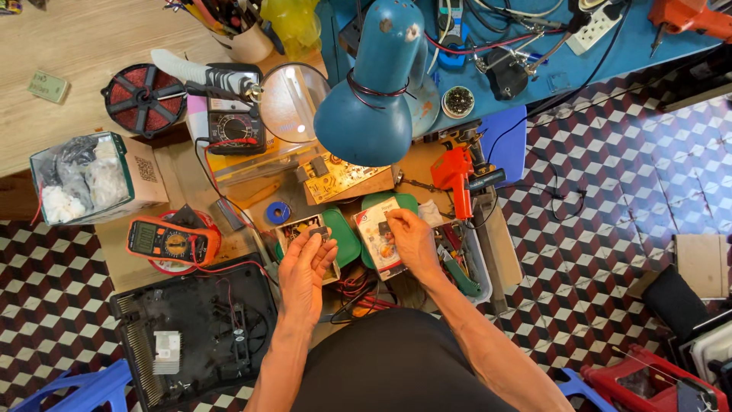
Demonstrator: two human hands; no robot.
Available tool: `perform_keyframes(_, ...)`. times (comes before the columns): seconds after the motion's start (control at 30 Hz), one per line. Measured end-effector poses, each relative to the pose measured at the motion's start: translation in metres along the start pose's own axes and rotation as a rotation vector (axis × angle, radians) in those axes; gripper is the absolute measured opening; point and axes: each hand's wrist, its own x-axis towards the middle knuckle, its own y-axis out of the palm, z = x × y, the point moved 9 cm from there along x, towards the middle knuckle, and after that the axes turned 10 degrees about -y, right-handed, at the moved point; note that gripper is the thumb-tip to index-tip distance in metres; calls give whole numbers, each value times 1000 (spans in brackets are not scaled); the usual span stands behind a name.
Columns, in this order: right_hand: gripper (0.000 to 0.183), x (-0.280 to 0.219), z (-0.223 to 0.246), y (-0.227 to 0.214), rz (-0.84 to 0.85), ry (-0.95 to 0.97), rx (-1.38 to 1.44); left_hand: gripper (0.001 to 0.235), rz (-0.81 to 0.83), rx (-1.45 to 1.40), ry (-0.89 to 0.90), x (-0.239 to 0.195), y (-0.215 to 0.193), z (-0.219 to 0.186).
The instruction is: The person handles small electronic components and wires on a cluttered workbench. They use a magnifying glass to closely view a component, then place it into a plastic container and close the lid.
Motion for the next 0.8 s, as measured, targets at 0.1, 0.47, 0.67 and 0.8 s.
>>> perform_keyframes(0.1,24,0,20,-14,-33,-90,-209,36,2,-6,9,1,0,6)
perform_keyframes(0.47,42,-30,59,-73,-104,54,-173,46,-139,-135,12,9,-66,29)
perform_keyframes(0.67,28,38,109,-168,-491,-185,-73,43,-265,-136,-116,59,-104,77)
perform_keyframes(0.8,39,116,165,-248,-613,-360,-238,41,-219,-97,-188,87,-109,102)
